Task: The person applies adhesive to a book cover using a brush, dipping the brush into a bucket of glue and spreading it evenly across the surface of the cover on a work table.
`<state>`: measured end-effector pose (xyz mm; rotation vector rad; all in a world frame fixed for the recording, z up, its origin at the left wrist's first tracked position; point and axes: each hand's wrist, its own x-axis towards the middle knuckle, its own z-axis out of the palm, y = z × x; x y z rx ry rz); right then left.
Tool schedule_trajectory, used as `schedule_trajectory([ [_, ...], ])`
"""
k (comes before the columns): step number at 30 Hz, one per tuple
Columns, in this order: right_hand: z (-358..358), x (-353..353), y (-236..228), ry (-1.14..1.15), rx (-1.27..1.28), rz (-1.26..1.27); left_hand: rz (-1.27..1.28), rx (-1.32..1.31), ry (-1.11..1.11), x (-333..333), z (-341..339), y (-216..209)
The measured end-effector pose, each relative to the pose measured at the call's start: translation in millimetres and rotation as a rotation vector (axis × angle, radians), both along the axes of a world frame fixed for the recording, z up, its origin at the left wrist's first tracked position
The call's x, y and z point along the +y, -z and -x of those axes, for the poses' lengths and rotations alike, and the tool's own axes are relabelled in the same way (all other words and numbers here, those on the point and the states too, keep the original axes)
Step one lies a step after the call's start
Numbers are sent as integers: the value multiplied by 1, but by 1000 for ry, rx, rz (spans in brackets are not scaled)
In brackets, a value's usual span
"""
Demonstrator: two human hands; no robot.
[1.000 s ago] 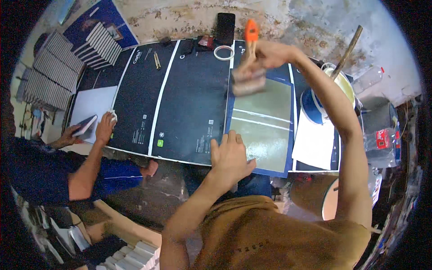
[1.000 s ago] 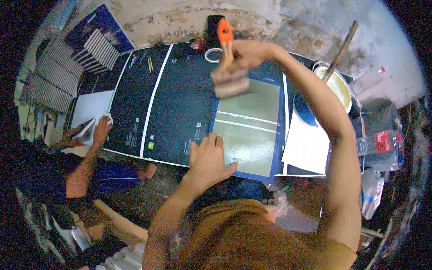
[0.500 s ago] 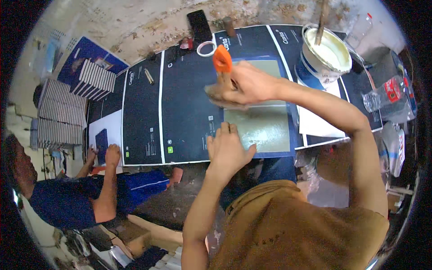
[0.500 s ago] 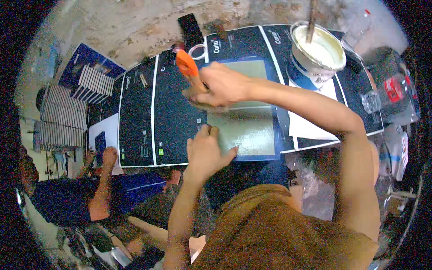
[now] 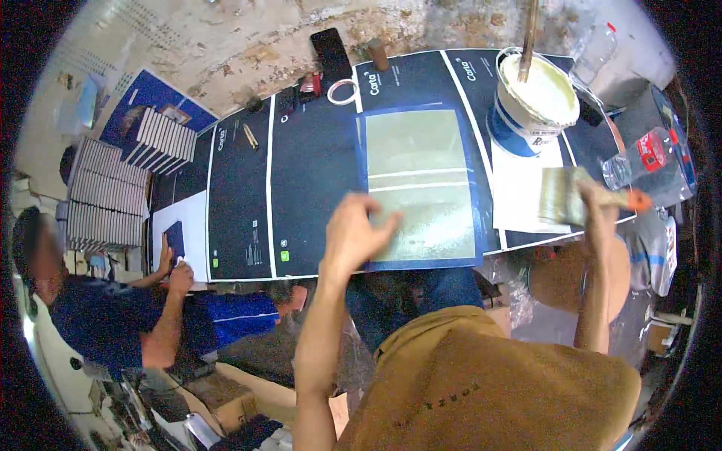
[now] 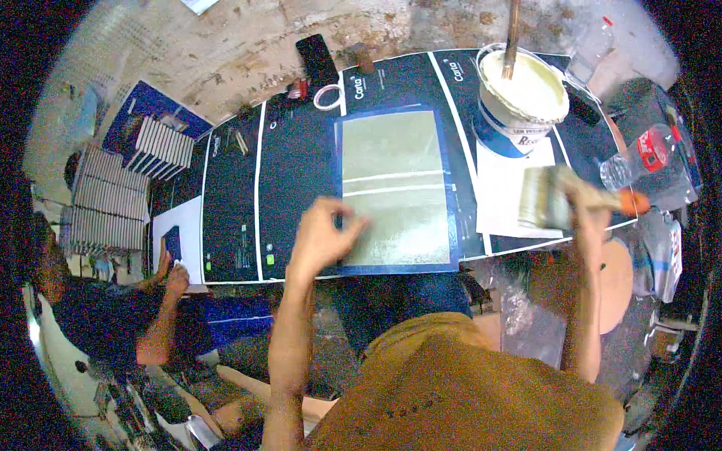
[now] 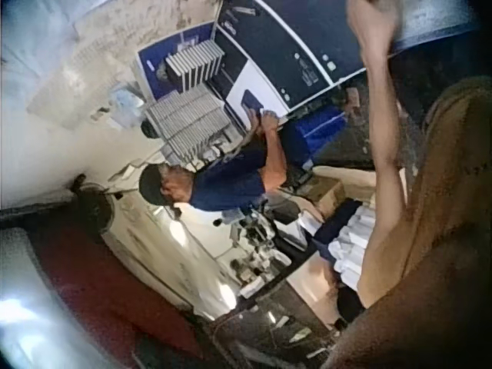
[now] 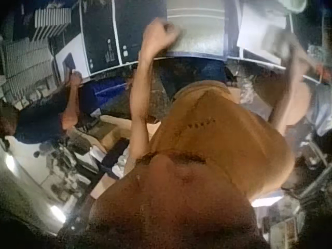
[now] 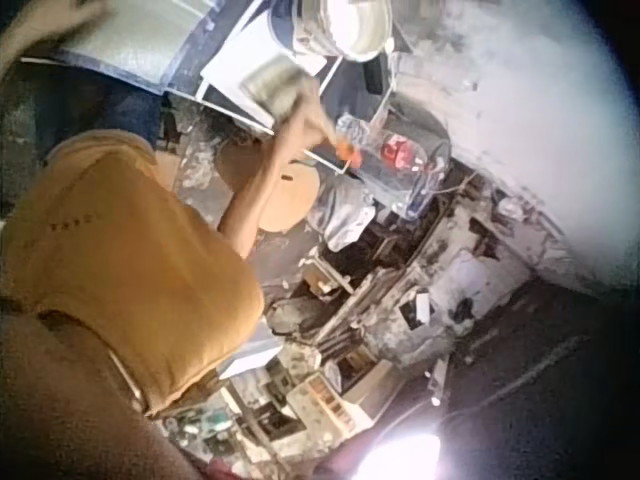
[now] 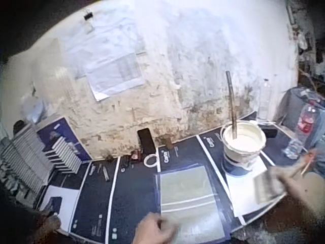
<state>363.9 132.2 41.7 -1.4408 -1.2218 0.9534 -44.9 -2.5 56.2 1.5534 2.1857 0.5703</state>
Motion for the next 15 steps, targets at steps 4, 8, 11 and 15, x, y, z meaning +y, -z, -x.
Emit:
schedule_trajectory([
  [4,-5,-36,-30,109,479,128,-295,54,-272,51,32,25],
  [8,44,-10,-21,-20,442,-80,-64,87,-321,69,56,46],
  [11,112,7,-39,-113,223,-219,-73,55,-356,65,67,51],
  [15,199,17,-31,-275,58,-492,26,-295,-360,53,83,52],
])
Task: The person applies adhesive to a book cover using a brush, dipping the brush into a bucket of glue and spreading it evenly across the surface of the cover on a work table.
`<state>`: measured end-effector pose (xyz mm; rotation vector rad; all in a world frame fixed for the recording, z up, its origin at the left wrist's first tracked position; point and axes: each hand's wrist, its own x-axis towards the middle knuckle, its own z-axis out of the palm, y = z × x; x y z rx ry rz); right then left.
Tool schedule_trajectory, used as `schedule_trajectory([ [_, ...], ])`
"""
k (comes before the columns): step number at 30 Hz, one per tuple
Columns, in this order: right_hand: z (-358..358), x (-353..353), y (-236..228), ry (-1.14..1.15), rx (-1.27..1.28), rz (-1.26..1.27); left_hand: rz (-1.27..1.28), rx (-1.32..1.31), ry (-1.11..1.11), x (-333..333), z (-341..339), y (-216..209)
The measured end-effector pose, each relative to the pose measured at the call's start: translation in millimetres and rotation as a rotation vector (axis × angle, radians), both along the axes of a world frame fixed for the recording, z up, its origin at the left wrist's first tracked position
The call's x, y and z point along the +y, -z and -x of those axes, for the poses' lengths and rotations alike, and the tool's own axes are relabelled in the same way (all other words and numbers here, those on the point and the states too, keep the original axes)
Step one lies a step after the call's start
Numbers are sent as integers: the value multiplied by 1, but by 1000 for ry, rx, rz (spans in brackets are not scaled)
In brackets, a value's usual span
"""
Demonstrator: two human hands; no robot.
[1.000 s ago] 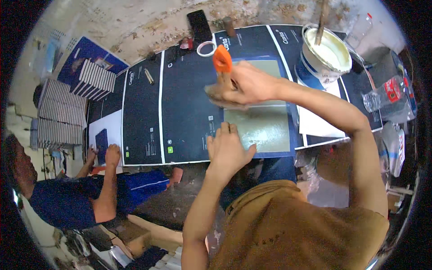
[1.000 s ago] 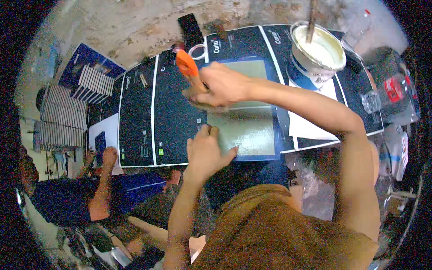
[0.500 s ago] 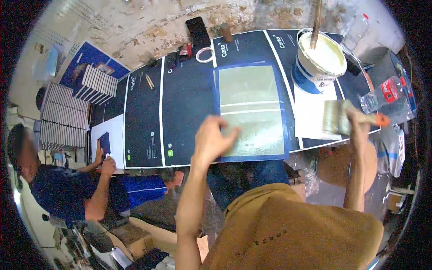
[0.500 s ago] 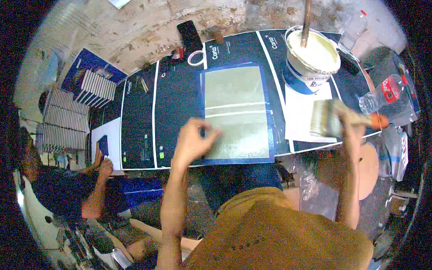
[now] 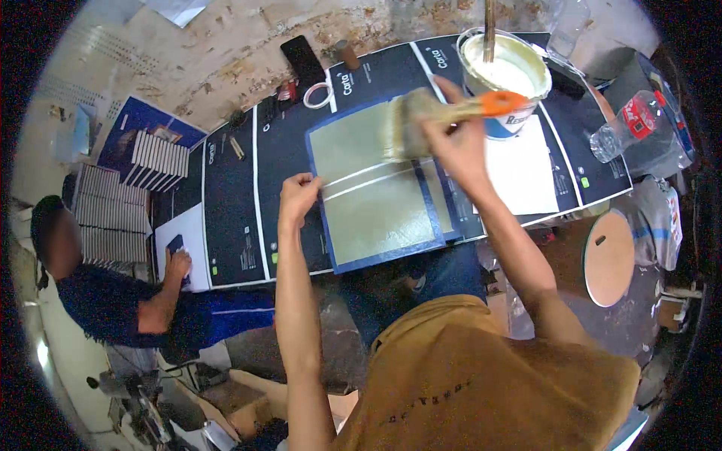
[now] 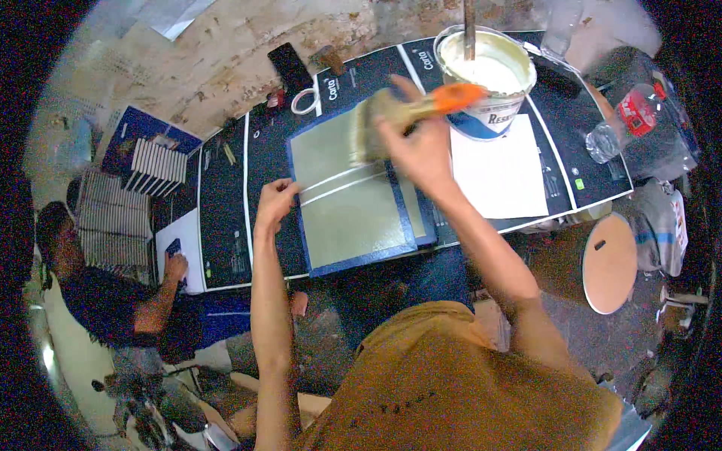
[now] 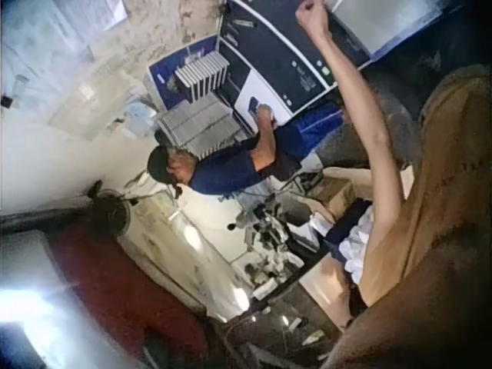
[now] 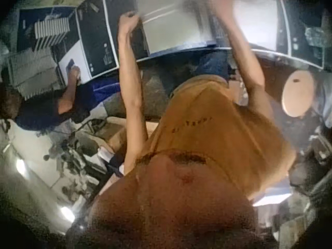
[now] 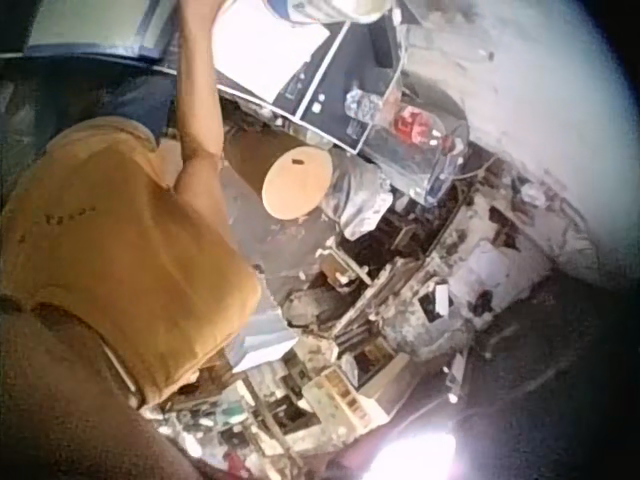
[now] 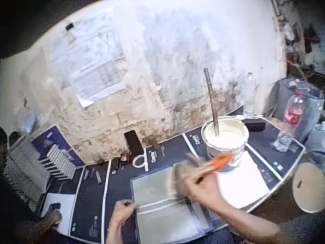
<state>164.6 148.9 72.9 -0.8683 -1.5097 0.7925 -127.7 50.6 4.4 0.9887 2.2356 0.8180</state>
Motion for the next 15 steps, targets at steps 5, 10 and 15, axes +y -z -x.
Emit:
schedule_trajectory([
  [5,14,4,56,-205,-283,110,-75,-129,-54,-22,14,7],
  [10,-98,8,22,58,-210,205,-55,-325,-52,-23,10,-6],
  [15,-77,11,0,-42,-76,-65,-91,-694,-161,-34,18,-3],
])
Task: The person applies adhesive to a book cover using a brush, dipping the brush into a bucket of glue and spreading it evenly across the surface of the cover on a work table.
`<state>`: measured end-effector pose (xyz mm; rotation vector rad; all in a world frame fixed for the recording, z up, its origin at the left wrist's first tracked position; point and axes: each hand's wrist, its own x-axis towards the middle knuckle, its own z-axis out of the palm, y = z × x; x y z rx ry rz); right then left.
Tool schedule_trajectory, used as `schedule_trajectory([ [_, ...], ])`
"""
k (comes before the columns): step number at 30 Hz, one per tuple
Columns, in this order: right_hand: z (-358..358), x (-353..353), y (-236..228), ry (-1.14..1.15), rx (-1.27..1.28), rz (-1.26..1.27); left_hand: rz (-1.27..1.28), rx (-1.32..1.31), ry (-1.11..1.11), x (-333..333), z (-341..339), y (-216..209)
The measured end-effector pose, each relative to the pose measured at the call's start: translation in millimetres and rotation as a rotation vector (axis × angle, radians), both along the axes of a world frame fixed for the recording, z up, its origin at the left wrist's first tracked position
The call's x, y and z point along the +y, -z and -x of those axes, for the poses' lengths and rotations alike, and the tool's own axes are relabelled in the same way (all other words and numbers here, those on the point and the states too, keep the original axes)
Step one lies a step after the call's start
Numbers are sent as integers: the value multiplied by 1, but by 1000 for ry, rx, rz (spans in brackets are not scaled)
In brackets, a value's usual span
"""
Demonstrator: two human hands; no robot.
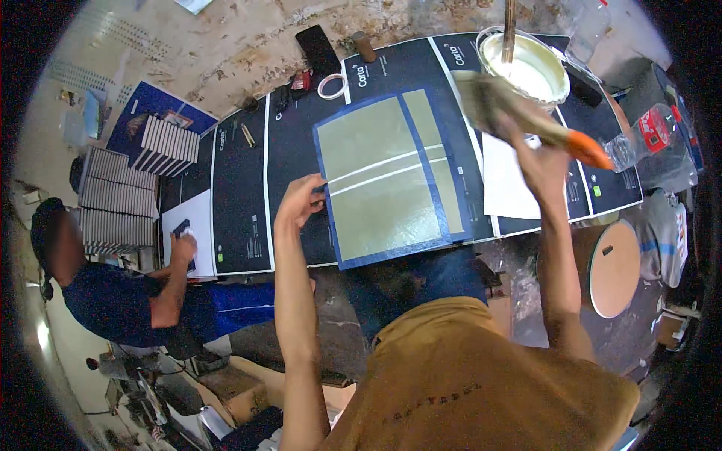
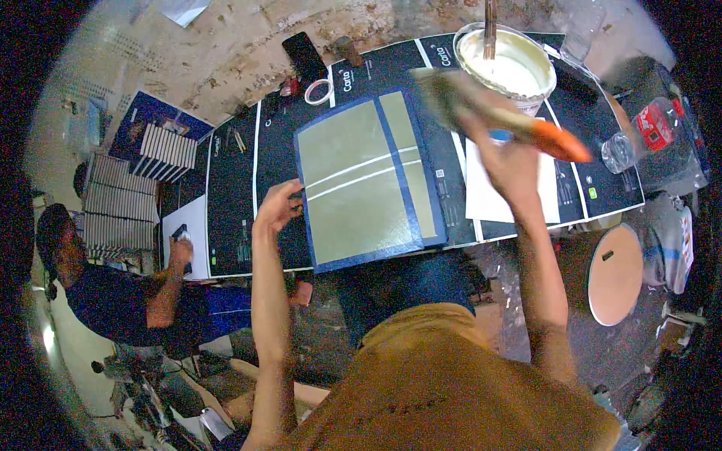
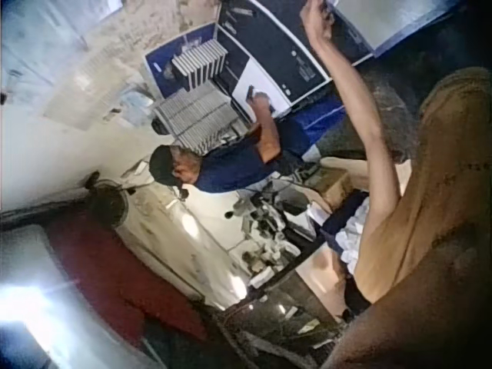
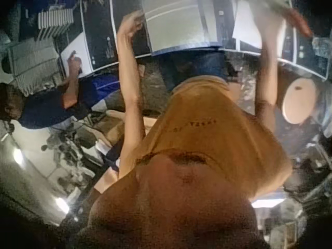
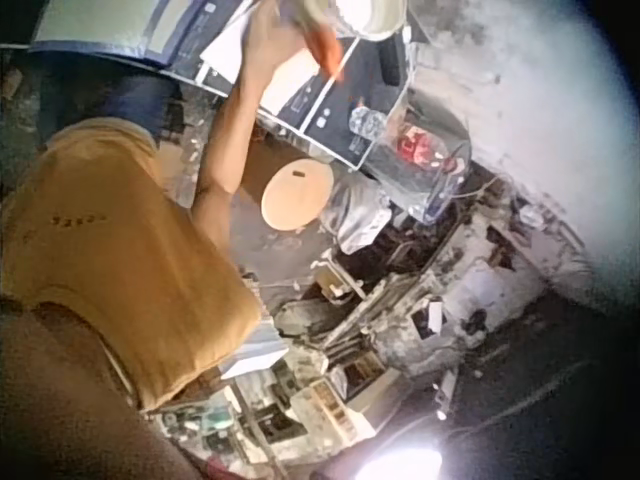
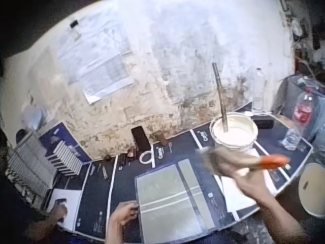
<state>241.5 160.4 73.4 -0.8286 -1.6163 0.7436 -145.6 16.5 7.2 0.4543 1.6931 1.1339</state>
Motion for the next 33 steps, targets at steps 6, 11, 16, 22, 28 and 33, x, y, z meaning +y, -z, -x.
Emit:
schedule_trajectory([
  [6,145,19,-4,-1034,-321,-593,26,28,21,2,7,16],
  [11,140,8,-8,-1092,-1113,-653,48,174,-21,-2,2,14],
  [16,33,-8,-76,-1209,-1255,-479,62,179,80,5,-1,9],
  [22,47,-32,-111,-1108,-1174,-368,-25,42,53,0,7,22],
  [28,120,-33,-17,-1034,-906,-702,-50,135,121,6,-8,14],
  [33,44,-60,-55,-1074,-1137,-651,31,253,156,1,-1,16],
])
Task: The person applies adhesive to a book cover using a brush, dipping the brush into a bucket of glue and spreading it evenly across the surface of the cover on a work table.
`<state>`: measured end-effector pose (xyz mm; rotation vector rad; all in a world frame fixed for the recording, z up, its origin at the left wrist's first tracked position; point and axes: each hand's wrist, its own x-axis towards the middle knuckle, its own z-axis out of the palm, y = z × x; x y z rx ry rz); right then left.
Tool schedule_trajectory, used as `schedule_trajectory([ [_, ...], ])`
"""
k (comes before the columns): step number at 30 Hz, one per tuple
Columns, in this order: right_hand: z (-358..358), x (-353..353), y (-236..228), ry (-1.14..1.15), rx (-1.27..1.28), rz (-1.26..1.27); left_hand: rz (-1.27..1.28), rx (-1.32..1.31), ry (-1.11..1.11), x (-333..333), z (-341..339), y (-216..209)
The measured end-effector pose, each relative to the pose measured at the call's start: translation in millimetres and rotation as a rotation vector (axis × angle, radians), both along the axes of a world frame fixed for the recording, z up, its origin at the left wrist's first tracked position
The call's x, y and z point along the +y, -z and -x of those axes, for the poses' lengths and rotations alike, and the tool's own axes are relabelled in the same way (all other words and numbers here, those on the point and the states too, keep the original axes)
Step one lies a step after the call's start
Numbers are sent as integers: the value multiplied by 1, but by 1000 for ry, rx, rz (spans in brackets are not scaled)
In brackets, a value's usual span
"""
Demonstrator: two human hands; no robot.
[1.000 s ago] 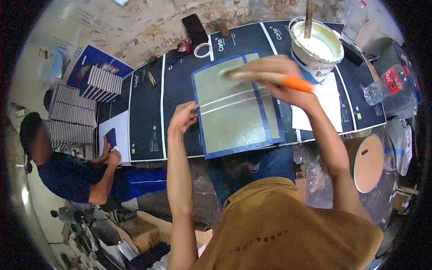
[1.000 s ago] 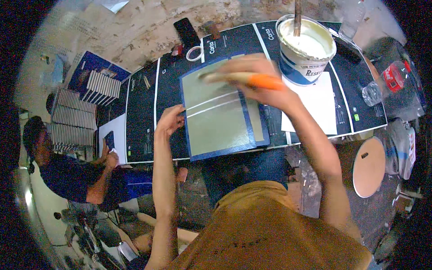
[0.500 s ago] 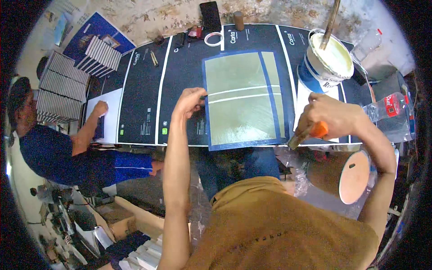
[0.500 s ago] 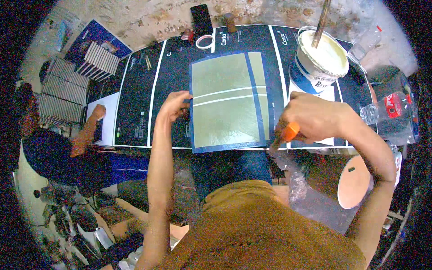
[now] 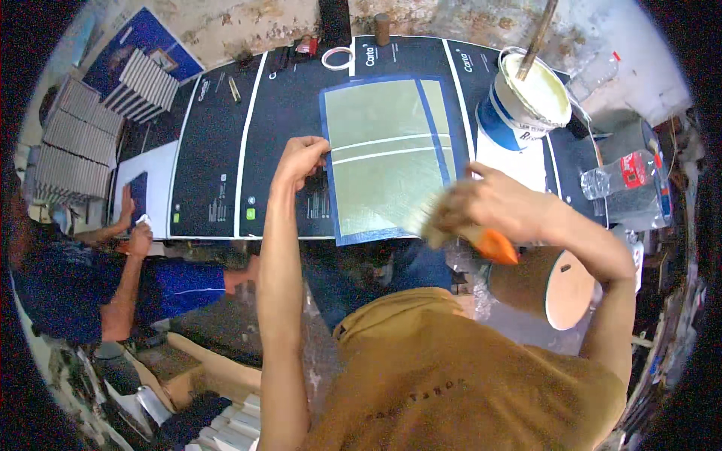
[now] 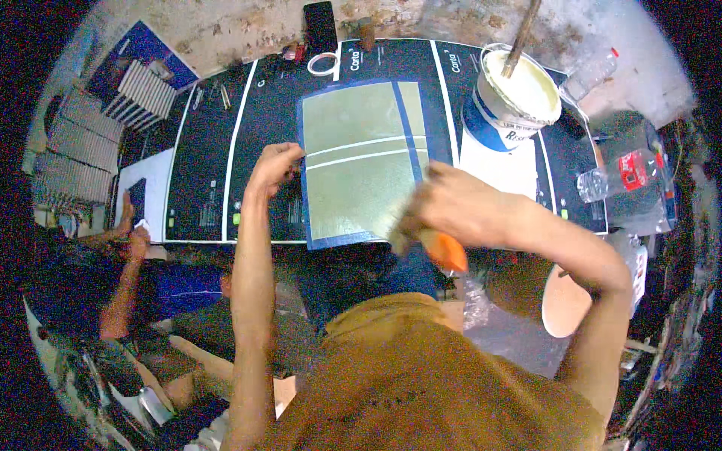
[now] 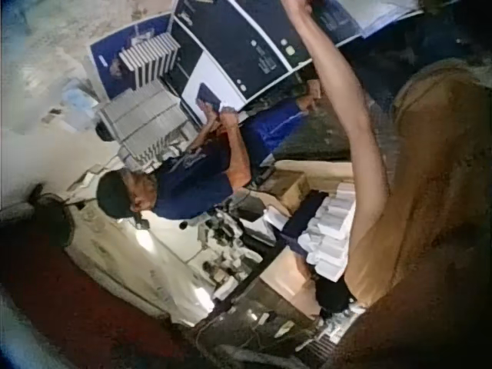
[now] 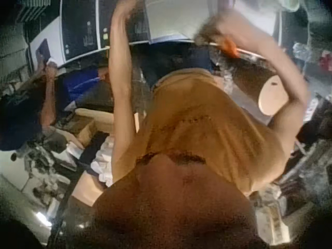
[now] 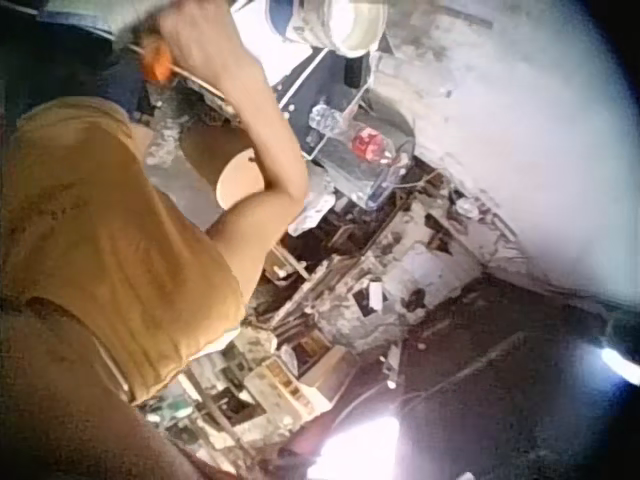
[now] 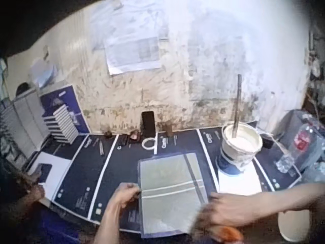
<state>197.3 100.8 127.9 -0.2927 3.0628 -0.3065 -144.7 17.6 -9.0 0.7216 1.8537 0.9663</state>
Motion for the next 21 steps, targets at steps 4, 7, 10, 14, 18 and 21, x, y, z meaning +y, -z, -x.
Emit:
schedule_trajectory([
  [4,-53,5,-52,166,-422,86,-52,49,-50,2,-10,-11],
  [7,-74,43,-61,281,-5,339,-248,489,-119,-11,-21,-7],
  [10,-78,67,-37,837,453,360,-347,999,66,-24,-78,-49],
  [14,40,92,-3,609,393,456,-228,1021,568,-51,-148,-69],
  [18,112,200,52,480,287,224,-163,1011,558,-58,-169,-63],
  [21,128,288,68,479,467,112,-204,1019,553,-55,-177,-64],
])
